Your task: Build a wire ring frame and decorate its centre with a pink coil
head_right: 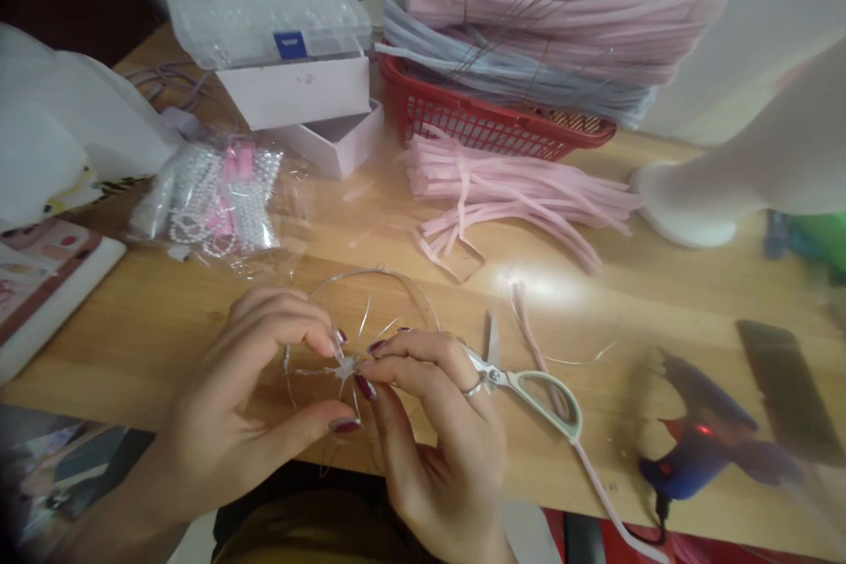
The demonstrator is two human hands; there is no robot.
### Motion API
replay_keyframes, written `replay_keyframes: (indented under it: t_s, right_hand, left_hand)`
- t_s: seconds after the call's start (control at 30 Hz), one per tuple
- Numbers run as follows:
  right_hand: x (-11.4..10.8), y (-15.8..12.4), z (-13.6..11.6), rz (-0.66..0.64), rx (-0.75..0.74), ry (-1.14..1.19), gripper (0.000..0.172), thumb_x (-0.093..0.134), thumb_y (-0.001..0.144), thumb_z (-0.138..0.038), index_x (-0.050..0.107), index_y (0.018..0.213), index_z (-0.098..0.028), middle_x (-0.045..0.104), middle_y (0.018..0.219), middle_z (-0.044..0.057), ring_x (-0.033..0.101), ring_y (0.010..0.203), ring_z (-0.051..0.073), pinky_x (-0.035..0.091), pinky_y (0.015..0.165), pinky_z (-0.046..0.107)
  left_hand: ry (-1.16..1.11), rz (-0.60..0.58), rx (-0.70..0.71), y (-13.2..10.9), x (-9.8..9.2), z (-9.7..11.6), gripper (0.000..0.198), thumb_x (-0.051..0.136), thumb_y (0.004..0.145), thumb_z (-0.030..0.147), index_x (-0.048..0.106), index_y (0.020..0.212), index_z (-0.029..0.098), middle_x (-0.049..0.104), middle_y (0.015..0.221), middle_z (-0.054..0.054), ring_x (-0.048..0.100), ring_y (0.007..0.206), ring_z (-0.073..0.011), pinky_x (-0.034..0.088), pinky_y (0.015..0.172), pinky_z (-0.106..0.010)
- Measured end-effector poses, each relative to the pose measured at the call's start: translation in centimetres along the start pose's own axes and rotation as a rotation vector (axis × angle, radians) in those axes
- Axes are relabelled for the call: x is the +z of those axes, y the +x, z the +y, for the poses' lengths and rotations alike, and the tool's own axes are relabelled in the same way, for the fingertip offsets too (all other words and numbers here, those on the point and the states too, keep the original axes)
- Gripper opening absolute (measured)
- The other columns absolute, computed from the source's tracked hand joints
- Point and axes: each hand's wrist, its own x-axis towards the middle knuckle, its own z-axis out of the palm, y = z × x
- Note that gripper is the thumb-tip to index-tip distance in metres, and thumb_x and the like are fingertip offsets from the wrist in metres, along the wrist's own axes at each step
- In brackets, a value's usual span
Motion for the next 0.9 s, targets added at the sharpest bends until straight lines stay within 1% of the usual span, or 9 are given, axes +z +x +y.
replay_keyframes:
  t_s: [0.17, 0.3, 0.37, 0.47, 0.57, 0.63, 0.7, 0.8, 0.9]
  right_hand:
    - [-0.1, 0.4, -0.4, -0.012, -0.036, -0.065, 0.028, 0.061, 0.087, 0.006, 0.07, 0.099, -0.018, 0.067, 0.095, 0.003, 0.067, 0.092, 0.014, 0.058, 0.082, 0.028]
    - [-0.1, 0.7, -0.7, -0.001, -0.066, -0.106, 0.029, 0.061, 0.086, 0.007, 0.069, 0.098, -0.018, 0.067, 0.094, 0.002, 0.068, 0.089, 0.014, 0.059, 0.083, 0.029]
    - [-0.2, 0.7, -0.7, 0.004, -0.065, -0.112, 0.028, 0.062, 0.086, 0.006, 0.07, 0.099, -0.018, 0.068, 0.096, 0.002, 0.068, 0.091, 0.014, 0.059, 0.083, 0.028]
    - [-0.4, 0.6, -0.5, 0.0, -0.044, -0.087, 0.027, 0.064, 0.086, 0.005, 0.07, 0.098, -0.018, 0.068, 0.101, 0.003, 0.068, 0.098, 0.015, 0.057, 0.086, 0.028]
    - [-0.7, 0.3, -0.2, -0.017, -0.032, -0.056, 0.028, 0.066, 0.085, 0.004, 0.071, 0.1, -0.019, 0.067, 0.106, 0.003, 0.067, 0.102, 0.016, 0.056, 0.089, 0.028]
    - [-0.9, 0.1, 0.0, -0.018, -0.025, -0.041, 0.03, 0.067, 0.084, 0.004, 0.072, 0.102, -0.019, 0.066, 0.108, 0.003, 0.066, 0.103, 0.016, 0.054, 0.091, 0.029]
    - [-1.0, -0.3, 0.2, 0.006, -0.01, -0.029, 0.032, 0.069, 0.083, 0.004, 0.071, 0.106, -0.019, 0.066, 0.11, 0.004, 0.065, 0.105, 0.016, 0.053, 0.092, 0.03]
    - [-1.1, -0.9, 0.4, 0.1, -0.002, -0.042, 0.037, 0.07, 0.082, 0.004, 0.07, 0.109, -0.022, 0.065, 0.109, 0.003, 0.063, 0.105, 0.017, 0.052, 0.093, 0.033]
    - [-1.2, -1.5, 0.8, 0.164, -0.006, -0.095, 0.036, 0.069, 0.083, 0.002, 0.071, 0.108, -0.023, 0.064, 0.106, 0.003, 0.062, 0.101, 0.018, 0.05, 0.091, 0.034]
  left_hand:
    - [0.01, -0.01, -0.005, 0.0, 0.1, 0.0, 0.024, 0.073, 0.092, 0.038, 0.055, 0.098, 0.023, 0.064, 0.096, -0.001, 0.055, 0.1, -0.0203, 0.038, 0.092, -0.036]
    - [0.01, 0.002, 0.006, -0.1, 0.3, -0.1, 0.026, 0.073, 0.091, 0.039, 0.054, 0.101, 0.023, 0.065, 0.098, -0.002, 0.057, 0.102, -0.0214, 0.04, 0.092, -0.037]
    - [0.012, 0.017, 0.018, -0.1, 0.5, -0.2, 0.028, 0.072, 0.091, 0.04, 0.055, 0.106, 0.024, 0.067, 0.1, -0.002, 0.058, 0.102, -0.022, 0.041, 0.092, -0.038]
    - [0.01, 0.04, 0.022, -0.2, 0.5, -0.2, 0.036, 0.074, 0.089, 0.044, 0.056, 0.114, 0.024, 0.069, 0.104, -0.003, 0.061, 0.104, -0.0226, 0.043, 0.095, -0.039]
    - [-0.029, 0.05, -0.001, -0.3, 0.4, -0.3, 0.042, 0.076, 0.087, 0.047, 0.058, 0.116, 0.023, 0.07, 0.109, -0.004, 0.063, 0.106, -0.0211, 0.046, 0.095, -0.037]
    - [-0.066, 0.034, -0.016, -0.3, 0.2, -0.3, 0.042, 0.077, 0.085, 0.047, 0.061, 0.116, 0.023, 0.071, 0.11, -0.003, 0.064, 0.105, -0.0195, 0.048, 0.093, -0.034]
    - [-0.105, 0.03, -0.039, -0.4, 0.1, -0.5, 0.04, 0.079, 0.084, 0.044, 0.064, 0.115, 0.025, 0.072, 0.11, -0.002, 0.065, 0.104, -0.0186, 0.05, 0.092, -0.032]
    - [-0.138, 0.058, -0.076, -0.5, 0.0, -0.8, 0.035, 0.08, 0.085, 0.033, 0.066, 0.116, 0.027, 0.073, 0.111, -0.002, 0.066, 0.106, -0.019, 0.051, 0.095, -0.032]
    - [-0.168, 0.105, -0.104, -0.6, 0.1, -1.2, 0.029, 0.077, 0.087, 0.025, 0.068, 0.115, 0.03, 0.073, 0.111, -0.001, 0.067, 0.106, -0.019, 0.052, 0.095, -0.033]
